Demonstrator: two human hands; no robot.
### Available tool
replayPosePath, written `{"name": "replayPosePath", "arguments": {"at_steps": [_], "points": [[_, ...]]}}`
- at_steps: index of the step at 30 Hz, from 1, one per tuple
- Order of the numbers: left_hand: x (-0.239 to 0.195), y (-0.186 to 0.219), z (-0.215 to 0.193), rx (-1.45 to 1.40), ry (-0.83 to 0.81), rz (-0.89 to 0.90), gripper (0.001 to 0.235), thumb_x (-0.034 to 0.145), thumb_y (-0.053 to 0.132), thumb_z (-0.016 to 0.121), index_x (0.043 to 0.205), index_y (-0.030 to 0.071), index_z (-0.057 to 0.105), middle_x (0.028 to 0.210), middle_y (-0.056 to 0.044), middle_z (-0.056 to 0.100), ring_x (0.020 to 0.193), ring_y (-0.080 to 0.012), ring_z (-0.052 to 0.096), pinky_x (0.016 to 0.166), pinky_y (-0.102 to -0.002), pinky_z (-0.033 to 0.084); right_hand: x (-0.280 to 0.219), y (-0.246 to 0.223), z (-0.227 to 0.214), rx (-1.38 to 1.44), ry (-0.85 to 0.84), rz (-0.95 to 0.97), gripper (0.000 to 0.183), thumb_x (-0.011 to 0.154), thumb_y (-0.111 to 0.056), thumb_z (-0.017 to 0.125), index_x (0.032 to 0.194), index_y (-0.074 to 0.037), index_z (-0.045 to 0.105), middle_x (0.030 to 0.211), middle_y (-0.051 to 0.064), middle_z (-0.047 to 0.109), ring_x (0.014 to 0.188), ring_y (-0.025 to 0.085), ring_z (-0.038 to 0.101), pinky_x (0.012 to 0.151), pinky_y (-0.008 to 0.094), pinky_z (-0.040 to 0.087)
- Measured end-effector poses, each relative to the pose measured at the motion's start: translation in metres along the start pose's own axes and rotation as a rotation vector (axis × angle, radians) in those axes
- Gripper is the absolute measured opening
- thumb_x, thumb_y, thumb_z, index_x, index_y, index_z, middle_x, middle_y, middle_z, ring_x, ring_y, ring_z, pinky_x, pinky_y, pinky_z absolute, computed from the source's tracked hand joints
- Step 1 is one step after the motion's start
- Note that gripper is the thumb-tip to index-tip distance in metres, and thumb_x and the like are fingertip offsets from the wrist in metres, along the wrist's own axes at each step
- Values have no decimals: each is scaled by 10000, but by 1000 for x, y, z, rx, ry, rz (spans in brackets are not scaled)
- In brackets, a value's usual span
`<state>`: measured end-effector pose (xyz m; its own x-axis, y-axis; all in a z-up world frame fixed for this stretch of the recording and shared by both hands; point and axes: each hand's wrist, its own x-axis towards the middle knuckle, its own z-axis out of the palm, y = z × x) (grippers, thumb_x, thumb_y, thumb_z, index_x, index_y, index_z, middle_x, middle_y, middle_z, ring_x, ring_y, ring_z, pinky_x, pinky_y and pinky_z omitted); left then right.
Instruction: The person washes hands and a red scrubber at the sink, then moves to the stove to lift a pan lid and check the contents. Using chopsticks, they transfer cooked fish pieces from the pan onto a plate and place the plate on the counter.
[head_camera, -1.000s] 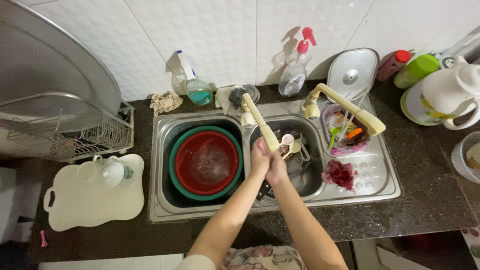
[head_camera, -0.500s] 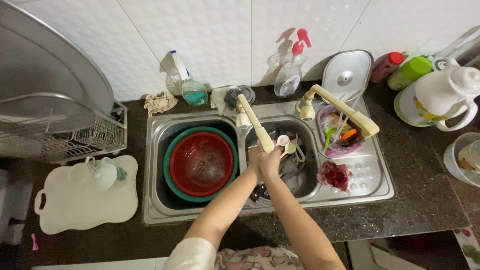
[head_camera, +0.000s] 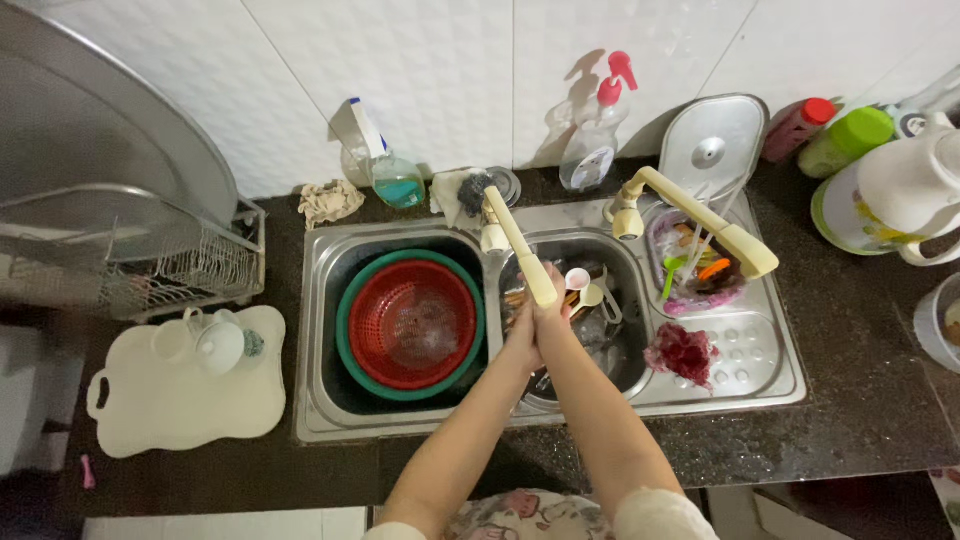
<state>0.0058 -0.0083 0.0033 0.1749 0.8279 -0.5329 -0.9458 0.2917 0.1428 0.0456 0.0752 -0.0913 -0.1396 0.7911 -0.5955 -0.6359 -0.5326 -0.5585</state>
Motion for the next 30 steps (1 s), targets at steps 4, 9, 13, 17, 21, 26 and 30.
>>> {"name": "replayPosePath", "arguments": {"at_steps": [4, 9, 13, 17, 21, 26, 30], "points": [[-1, 8, 2, 64, 236, -104, 590, 882, 647, 501, 1156, 135, 606, 859, -145, 681, 687, -300, 663, 607, -471, 577, 2, 1, 1, -9, -186, 39, 298, 1003, -247, 580, 1203, -40, 656, 1056, 100, 724, 905, 248, 676, 793, 390, 543], [20, 23, -21, 822, 251, 322, 407, 977, 338, 677, 1078, -48, 757, 911, -265, 756, 766, -378, 719, 686, -493, 560, -13, 18, -14, -397, -241, -65, 283, 1002, -233, 605, 1199, -35, 651, 1054, 90, 720, 916, 237, 667, 800, 381, 538], [49, 6, -32, 894, 468, 475, 349, 992, 359, 576, 1049, 34, 692, 957, -151, 746, 868, -269, 719, 759, -398, 552, -31, 7, -25, -840, -129, -325, 272, 1002, -221, 625, 1196, -32, 647, 1052, 82, 717, 924, 229, 660, 805, 374, 535], [78, -16, -32, 891, 348, 488, 235, 967, 203, 701, 1080, -2, 678, 943, -135, 663, 894, -270, 641, 770, -394, 511, -63, -9, -23, -662, -70, -318, 264, 1002, -210, 644, 1193, -28, 643, 1051, 74, 714, 933, 220, 653, 810, 367, 531], [90, -27, -28, 512, 157, 396, 230, 1121, 203, 665, 1137, -25, 688, 928, -110, 520, 858, -267, 508, 745, -399, 448, -93, -25, -18, 8, -129, -110, 258, 1003, -202, 646, 1203, -43, 614, 1066, 81, 696, 948, 218, 649, 814, 375, 534], [69, -16, -28, 127, -135, 205, 273, 965, 176, 558, 1206, 62, 616, 1128, -127, 720, 1036, -313, 699, 889, -415, 578, -94, -21, -23, 100, -138, -61, 347, 911, -192, 591, 1255, -187, 547, 1154, 21, 677, 1015, 177, 675, 838, 354, 571], [57, -10, -25, 338, 214, 368, 280, 1062, 178, 555, 1267, 2, 625, 1122, -195, 702, 986, -326, 629, 872, -410, 531, -53, 6, -21, -148, -159, -291, 299, 1017, -174, 639, 1280, -36, 594, 1144, 58, 685, 1006, 155, 655, 855, 316, 544]]}}
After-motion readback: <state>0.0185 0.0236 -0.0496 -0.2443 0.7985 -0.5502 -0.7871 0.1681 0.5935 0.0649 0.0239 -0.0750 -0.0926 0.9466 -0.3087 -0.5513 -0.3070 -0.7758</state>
